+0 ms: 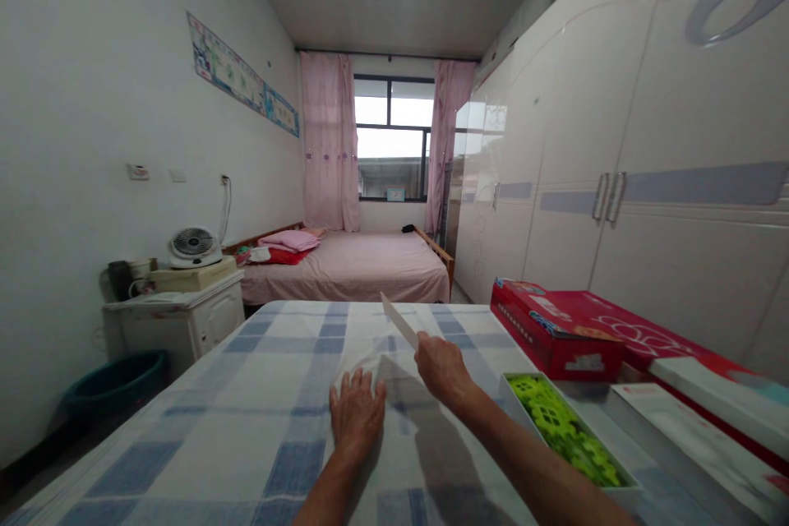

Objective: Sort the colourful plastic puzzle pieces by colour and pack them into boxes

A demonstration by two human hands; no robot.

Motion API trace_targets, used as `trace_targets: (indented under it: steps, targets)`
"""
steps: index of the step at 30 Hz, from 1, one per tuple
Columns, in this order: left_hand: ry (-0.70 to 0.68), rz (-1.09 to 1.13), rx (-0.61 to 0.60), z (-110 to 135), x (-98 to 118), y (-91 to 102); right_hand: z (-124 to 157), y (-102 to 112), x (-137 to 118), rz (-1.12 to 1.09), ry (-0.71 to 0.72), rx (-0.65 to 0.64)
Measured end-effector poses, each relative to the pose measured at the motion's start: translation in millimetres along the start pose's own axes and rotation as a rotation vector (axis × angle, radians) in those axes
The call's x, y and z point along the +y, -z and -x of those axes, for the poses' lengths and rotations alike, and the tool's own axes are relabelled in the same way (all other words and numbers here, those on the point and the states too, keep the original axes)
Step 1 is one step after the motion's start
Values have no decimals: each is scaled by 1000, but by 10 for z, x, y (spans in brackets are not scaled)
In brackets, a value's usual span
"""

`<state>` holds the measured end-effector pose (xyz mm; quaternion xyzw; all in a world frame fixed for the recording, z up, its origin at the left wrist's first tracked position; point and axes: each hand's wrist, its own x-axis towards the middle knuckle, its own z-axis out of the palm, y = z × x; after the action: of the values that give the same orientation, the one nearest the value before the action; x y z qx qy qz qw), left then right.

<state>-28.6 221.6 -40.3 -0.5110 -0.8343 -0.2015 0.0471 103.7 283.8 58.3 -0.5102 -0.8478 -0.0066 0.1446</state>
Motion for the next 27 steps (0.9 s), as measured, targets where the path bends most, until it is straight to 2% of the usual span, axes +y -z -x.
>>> trace_targets:
  steps: [4,7,9,11,13,14,16,17,18,20,23,25,27]
  targets:
    - [26,118,-16,7,-36,52,747,62,202,-61,99,20]
    - [4,361,-47,16,-16,161,1182,93,408,-93,13,3]
    - [-29,451,-81,44,96,245,1390,86,543,-120,-73,24]
    - [-87,523,-125,149,306,336,1556,43,653,-165,-156,82]
    - [-132,653,-189,367,578,437,1700,-30,710,-195,-211,159]
    - [-149,745,-233,513,718,487,1766,-71,714,-197,-216,196]
    - [-139,1088,-400,832,969,569,1887,-144,681,-196,-181,252]
    - [-171,1163,-456,981,1067,596,1943,-170,655,-199,-146,275]
    - [-198,1211,-465,1109,1143,611,1997,-185,631,-208,-106,293]
    - [-207,1213,-379,1278,1230,616,2103,-185,616,-242,-18,317]
    - [-107,1242,-273,1324,1269,616,2251,-132,732,-304,32,388]
    - [-39,1346,-327,1276,1312,638,2324,-82,886,-357,-48,470]
    - [-12,1452,-441,1213,1411,668,2359,-27,1055,-480,-163,529]
